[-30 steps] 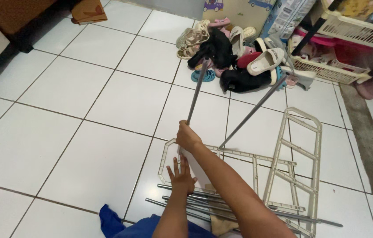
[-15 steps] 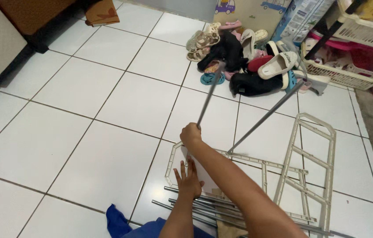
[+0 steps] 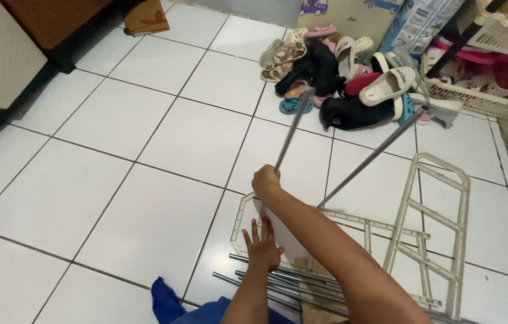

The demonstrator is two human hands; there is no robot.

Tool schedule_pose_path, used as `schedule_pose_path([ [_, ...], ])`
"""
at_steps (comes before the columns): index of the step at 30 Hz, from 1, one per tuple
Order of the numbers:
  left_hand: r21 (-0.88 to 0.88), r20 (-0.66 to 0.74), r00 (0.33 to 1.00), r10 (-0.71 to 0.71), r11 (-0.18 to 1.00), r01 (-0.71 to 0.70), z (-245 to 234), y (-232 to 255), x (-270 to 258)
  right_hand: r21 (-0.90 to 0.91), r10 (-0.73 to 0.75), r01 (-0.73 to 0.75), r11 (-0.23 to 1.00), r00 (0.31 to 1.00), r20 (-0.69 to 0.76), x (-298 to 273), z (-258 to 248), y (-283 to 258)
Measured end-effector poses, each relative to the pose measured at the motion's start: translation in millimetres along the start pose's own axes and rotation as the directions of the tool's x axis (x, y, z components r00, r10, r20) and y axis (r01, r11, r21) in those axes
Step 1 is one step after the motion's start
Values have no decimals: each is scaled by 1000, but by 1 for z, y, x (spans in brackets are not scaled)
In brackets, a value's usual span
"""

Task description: The person disassembles a metal clothes drying rack by removing horizontal bars and vertical supports, then wipes each metal bar with a cloth. The rack is taken apart on a tiled floor, and the cleaned bars are placed aside.

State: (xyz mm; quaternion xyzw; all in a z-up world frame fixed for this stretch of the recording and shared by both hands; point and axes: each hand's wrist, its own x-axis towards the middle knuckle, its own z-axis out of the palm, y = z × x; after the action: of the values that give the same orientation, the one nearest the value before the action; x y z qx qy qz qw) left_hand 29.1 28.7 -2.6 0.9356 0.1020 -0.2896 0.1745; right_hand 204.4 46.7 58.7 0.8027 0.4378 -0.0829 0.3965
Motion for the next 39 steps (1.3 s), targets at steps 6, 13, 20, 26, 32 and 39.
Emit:
schedule_pose_path([
  [6,17,24,1000,11,1000,-11,0,3,2,-176,-208,175,969,960,-188,-25,6,0],
  [13,35,19,1000,12,999,-13,0,2,2,121,-88,95,988,994,-66,-49,-40,28],
  [20,-14,-21,1000,22,1000,-22,10,-7,9,566,198,-133,814,979,-56,-136,-4,13],
  [26,-31,-180,982,63,997,-70,32,-19,19,913,474,-160,375,879,-41,-237,99,-58],
  [32,29,-305,947,99,995,-95,43,-18,26,985,479,4,170,874,-86,-279,133,-105],
  [39,-299,-728,681,-80,931,-210,16,-4,24,960,408,45,277,899,-160,-276,130,-79],
])
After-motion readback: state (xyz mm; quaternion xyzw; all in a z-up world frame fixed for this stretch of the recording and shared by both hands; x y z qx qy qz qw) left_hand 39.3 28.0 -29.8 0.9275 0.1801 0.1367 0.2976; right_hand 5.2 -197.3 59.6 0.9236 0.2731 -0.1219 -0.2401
